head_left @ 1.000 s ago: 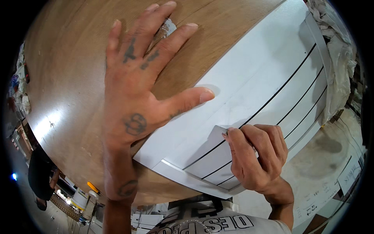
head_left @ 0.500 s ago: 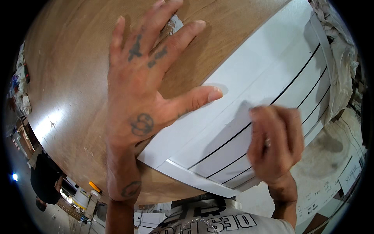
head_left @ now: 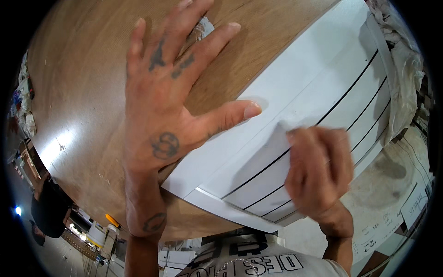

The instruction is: The person cleans a white slatted furniture panel by hand using a cloth and then uses a small tool to scrape along the recessed lines of the panel.

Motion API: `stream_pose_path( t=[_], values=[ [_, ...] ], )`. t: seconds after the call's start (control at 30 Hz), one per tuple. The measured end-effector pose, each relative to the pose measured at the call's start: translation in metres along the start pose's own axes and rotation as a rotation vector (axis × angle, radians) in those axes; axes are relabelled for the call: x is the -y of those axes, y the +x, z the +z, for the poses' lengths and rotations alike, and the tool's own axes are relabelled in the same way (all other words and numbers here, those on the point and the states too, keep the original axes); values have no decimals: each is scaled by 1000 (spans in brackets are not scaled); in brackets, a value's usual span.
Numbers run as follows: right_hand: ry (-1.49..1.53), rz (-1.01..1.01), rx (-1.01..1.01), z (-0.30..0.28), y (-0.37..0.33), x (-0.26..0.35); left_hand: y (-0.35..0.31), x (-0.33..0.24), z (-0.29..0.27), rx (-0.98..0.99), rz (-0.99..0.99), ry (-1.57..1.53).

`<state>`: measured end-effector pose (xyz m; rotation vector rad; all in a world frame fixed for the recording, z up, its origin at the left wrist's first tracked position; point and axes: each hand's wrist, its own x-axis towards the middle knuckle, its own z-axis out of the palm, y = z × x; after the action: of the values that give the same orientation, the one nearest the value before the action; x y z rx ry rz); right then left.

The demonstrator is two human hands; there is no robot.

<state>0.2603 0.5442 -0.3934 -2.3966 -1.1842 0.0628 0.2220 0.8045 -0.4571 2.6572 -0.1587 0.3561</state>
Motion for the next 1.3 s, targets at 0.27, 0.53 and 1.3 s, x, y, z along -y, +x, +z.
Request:
stream_pose_path(
  t=[0.27,0.53,1.3],
  values=[
    [2,22,-22,1,5,-7,2,-5,-2,14,9,21],
    [-27,-5,-68,5,10,-10,8,-19,-17,110,-68,30],
    [25,-47,19,0,11,-6,10,-16,-12,55,-34,24]
  ],
)
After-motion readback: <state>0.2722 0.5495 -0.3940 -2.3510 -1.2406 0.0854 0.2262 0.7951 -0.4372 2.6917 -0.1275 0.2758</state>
